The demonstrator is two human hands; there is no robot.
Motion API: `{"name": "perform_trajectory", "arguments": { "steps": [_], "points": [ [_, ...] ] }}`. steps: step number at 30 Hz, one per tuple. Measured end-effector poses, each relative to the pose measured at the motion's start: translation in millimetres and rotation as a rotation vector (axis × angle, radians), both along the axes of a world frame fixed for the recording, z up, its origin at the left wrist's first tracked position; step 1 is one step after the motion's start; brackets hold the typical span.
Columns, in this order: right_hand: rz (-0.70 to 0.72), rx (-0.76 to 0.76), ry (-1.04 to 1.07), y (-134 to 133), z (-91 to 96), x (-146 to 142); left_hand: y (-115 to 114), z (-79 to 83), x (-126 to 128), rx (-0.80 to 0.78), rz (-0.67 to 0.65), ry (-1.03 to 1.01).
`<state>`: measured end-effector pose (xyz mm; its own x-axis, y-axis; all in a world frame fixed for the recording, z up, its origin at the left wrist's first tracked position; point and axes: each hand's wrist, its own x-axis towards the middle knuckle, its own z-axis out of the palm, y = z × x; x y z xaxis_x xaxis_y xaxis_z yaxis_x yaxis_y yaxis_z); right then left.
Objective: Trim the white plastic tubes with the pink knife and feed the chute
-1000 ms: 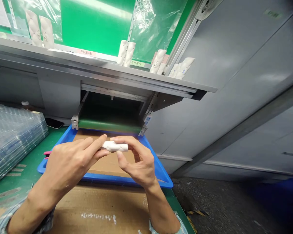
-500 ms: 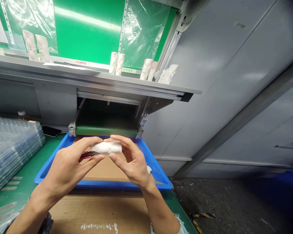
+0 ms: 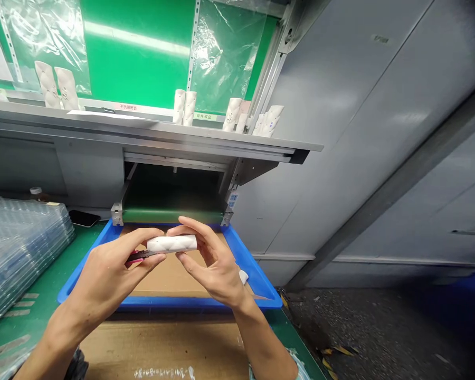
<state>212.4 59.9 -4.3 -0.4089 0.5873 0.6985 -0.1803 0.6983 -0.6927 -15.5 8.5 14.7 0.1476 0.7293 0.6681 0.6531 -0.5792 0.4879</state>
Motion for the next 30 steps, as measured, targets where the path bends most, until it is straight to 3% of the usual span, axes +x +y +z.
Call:
{"name": "perform_trajectory", "arguments": {
  "steps": [5,9,14,16,18,24,30],
  "points": [
    [0.029,0.021,0.019,0.5,1.8,-0.5,-1.2,2.5,0.8,-0.025,0.002,0.004],
    [-0.082,0.081,-0.032,2.4,1.8,-0.5,-2.3,4.8,1.7,-0.027,0.007,-0.011],
    [-0.400,0.466,-0.260,7.3,-2.4,-4.4,-0.4,-1.9,6.5,-0.018,0.082,0.025],
    [-0.468,0.536,-0.304,9.8,-4.5,-5.3,0.6,-3.3,9.7,0.002,0.092,0.072],
    [-0.433,0.491,-0.296,11.4,-4.9,-4.8,0.4,-1.6,11.5,0.034,0.087,0.118],
    [-0.137,0.246,-0.162,11.3,1.4,0.9,-5.4,8.9,6.4,0.158,0.125,0.212],
    [-0.037,0.201,-0.182,12.6,-0.6,4.0,-8.2,3.3,8.3,0.303,0.221,0.360]
  ]
}}
